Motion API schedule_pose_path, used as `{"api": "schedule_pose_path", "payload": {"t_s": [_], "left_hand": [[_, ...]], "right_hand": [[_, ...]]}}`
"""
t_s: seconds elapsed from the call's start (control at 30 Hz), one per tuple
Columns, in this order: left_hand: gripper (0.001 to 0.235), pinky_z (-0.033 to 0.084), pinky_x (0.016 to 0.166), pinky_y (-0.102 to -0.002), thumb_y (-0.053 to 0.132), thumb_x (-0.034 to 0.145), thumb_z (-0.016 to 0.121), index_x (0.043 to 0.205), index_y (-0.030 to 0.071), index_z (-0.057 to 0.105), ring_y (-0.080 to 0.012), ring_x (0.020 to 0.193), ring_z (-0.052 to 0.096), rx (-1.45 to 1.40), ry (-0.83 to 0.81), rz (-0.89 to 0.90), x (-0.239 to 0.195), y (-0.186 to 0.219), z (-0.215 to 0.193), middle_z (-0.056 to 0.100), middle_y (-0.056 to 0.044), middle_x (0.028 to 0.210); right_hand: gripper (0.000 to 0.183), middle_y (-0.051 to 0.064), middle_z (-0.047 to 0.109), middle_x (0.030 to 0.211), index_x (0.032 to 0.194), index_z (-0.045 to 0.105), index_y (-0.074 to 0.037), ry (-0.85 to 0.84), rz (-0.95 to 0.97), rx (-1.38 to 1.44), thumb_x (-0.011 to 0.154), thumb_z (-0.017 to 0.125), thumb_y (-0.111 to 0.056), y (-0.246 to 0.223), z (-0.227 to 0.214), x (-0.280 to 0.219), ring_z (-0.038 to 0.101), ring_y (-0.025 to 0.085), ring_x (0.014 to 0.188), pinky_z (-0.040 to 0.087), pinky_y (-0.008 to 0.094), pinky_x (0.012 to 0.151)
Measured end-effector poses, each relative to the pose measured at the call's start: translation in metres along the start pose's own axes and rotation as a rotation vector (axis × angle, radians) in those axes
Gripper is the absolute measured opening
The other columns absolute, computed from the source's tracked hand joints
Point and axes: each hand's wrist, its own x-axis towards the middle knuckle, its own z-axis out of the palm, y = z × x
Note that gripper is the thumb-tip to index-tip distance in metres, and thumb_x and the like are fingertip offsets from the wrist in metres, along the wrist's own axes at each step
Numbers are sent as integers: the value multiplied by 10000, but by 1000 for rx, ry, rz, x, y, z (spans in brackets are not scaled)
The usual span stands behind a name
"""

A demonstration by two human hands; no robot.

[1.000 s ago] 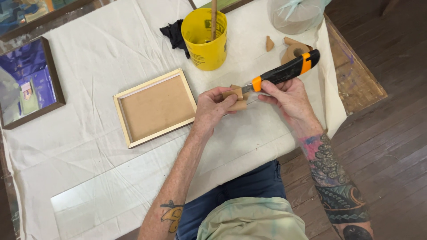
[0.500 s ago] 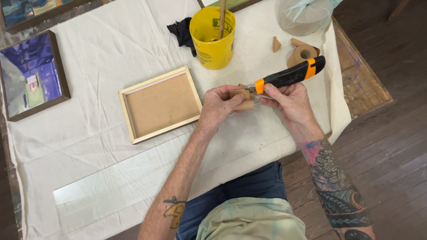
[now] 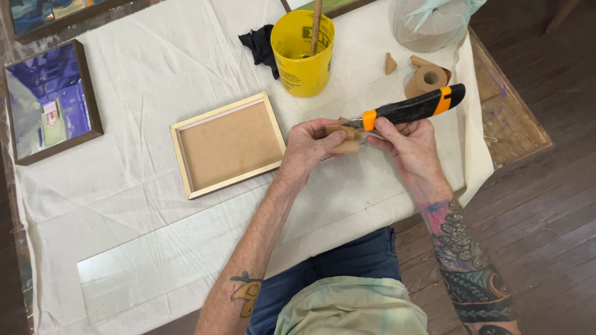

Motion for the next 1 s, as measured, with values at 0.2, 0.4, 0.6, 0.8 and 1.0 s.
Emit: {"api": "schedule_pose_path", "payload": {"t_s": [0.2,0.4,0.6,0.8,1.0], "left_hand": [[328,700,671,-304,71,817,801,1126,-30,757,-229,822,736,42,-20,10,-1,1,0,721,-212,972],[280,684,666,-290,49,835,765,1107,-16,765,-235,861,721,76,-71,32,11,-22,1,709,-210,1014],[215,630,645,-282,89,903,682,1101,106,764,-88,786,664,206,-124,33,-7,10,-6,746,-54,911],[227,704,593,-354,71,883,703,1094,86,785,-260,851,737,238,-96,163,5,17,-10,644,-114,1178],[703,717,616,-365,12,865,650,1528,196,506,-285,815,730,456,-132,290,36,-5,-46,515,-160,1297]], "right_hand": [[207,145,771,994,1108,667,-14,10,-39,-5,932,767,-56,-7,0,-3,787,253,914,691,382,757],[217,146,773,1041,1150,659,-29,36,-62,30,957,743,-79,-13,-1,-2,791,243,910,694,369,745],[458,107,697,1326,1415,521,-134,192,-223,-175,969,613,-180,-108,14,-16,680,78,873,557,148,532],[359,263,684,850,1219,585,40,-131,-215,-826,965,733,-167,-120,19,24,655,297,634,546,362,423],[687,69,774,885,1280,624,-209,-106,-51,-1370,754,803,-612,-64,40,87,714,320,1075,590,535,881]]}}
